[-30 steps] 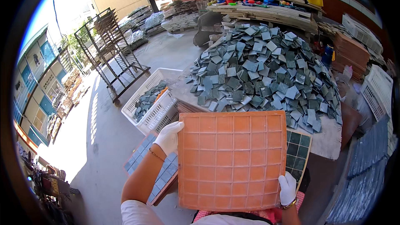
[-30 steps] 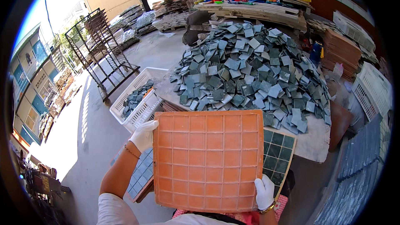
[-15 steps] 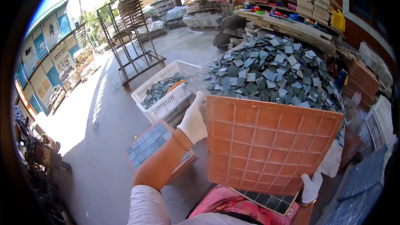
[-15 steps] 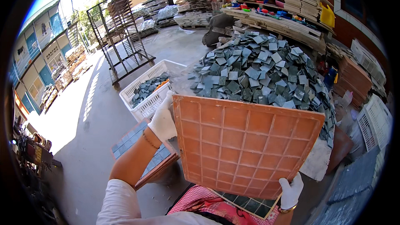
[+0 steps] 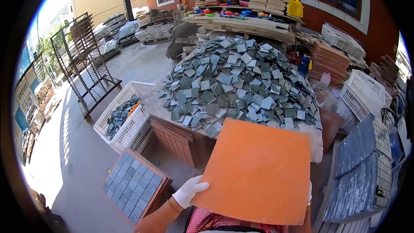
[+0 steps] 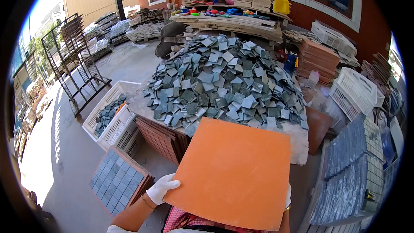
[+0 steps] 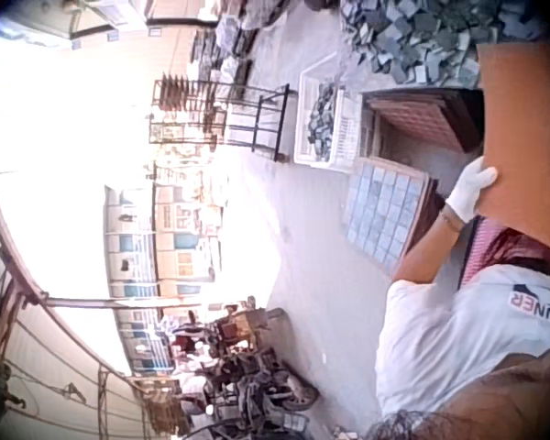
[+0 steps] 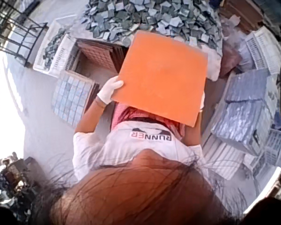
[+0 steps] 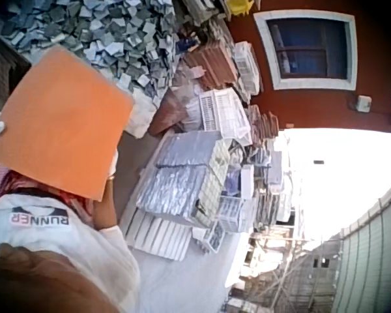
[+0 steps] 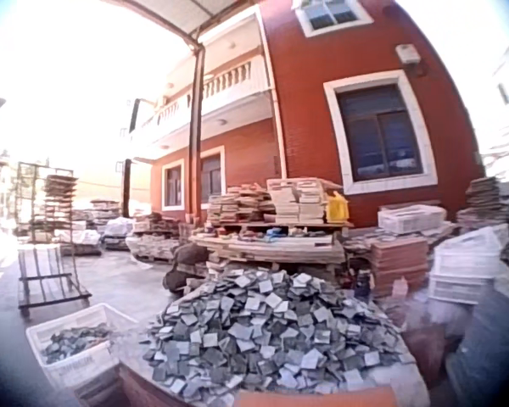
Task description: The person places small square tiles into a grid frame, then flips the frame to reveal a completed tile sheet. They repeat this process with another frame, arranging tiles one by one into the grid.
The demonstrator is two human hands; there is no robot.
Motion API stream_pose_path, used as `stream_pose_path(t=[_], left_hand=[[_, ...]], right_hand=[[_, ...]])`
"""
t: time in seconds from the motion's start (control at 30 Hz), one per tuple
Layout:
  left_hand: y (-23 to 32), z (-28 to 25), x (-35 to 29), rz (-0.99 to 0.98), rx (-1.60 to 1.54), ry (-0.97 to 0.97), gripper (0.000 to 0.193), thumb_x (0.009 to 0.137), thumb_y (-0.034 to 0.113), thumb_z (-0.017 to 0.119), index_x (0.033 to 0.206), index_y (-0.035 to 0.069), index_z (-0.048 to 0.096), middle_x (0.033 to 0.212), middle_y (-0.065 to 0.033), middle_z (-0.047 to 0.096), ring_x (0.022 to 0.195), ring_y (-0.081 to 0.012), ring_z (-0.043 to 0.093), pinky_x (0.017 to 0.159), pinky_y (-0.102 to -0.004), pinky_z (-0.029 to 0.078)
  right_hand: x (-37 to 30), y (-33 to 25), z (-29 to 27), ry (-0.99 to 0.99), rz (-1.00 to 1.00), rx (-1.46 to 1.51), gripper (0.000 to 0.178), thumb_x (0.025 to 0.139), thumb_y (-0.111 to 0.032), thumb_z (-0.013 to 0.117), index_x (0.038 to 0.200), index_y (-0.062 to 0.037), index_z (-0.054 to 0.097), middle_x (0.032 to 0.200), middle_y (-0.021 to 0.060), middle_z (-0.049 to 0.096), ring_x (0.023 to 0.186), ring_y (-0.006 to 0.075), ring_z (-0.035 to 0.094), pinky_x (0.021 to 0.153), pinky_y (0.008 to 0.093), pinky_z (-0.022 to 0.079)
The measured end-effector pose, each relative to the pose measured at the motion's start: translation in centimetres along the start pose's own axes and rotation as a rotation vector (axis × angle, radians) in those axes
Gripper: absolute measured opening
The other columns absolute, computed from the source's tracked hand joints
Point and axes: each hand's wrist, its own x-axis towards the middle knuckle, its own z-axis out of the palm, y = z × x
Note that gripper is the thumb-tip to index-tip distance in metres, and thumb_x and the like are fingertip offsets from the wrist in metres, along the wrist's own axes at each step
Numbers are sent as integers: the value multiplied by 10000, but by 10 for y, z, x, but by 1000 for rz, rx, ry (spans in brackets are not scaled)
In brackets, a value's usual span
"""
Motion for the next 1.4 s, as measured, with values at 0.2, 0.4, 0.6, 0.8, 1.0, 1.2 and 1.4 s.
stream_pose_path(t=[0.2, 0.4, 0.6, 0.8, 1.0, 1.2, 1.4], left_hand=[[-92, -42, 2, -18, 20, 141, 506, 895, 181, 628, 1303, -80, 482, 1252, -115, 586, 1111, -201, 584, 952, -330, 466], [-98, -60, 24, 83, 321, 315, 406, 901, 226, 628, 1151, -91, 585, 1046, -92, 652, 925, -152, 609, 813, -285, 495], [-90, -74, 59, 242, 860, 444, 420, 919, 344, 597, 826, -64, 623, 704, -115, 639, 699, -128, 565, 627, -340, 454], [-91, -81, 76, 204, 1449, 552, 546, 901, 521, 533, 764, 5, 647, 739, -227, 646, 718, -382, 644, 638, -455, 487], [-50, -54, 86, 4, 1789, 734, 524, 838, 558, 601, 749, 45, 666, 723, -150, 681, 711, -377, 660, 640, -461, 507], [-46, -98, 130, -2, 185, 323, 423, 951, 335, 569, 1183, -19, 588, 1080, -56, 656, 934, -188, 636, 801, -311, 497], [-47, -101, 149, -62, 412, 81, 460, 955, 270, 585, 1316, -1, 494, 1259, -82, 587, 1097, -217, 590, 918, -368, 485]], right_hand=[[-105, 13, 17, -52, 647, 543, 419, 983, -295, 504, 1254, 24, 533, 1178, 117, 628, 1011, 245, 622, 832, 330, 517], [-66, -84, 15, 6, 643, 916, 440, 970, -359, 512, 1143, 38, 597, 1039, 82, 681, 900, 225, 646, 780, 322, 491], [-28, -58, 21, -93, 456, -212, 463, 959, -374, 436, 871, 49, 604, 781, 211, 646, 766, 382, 613, 692, 433, 457], [1, -64, 19, -273, 546, -675, 613, 950, -553, 395, 883, 5, 642, 887, 258, 657, 854, 432, 638, 753, 500, 494], [5, -58, 26, -267, 503, -762, 631, 931, -580, 418, 876, 4, 649, 853, 246, 664, 818, 425, 645, 737, 497, 509], [5, -34, 34, -76, 719, 906, 353, 957, -214, 556, 1250, -17, 552, 1186, 53, 616, 1045, 182, 596, 889, 350, 486], [22, -50, 30, -347, 786, 1072, 443, 930, -171, 606, 1328, -10, 499, 1290, 96, 579, 1147, 228, 576, 971, 396, 469]])
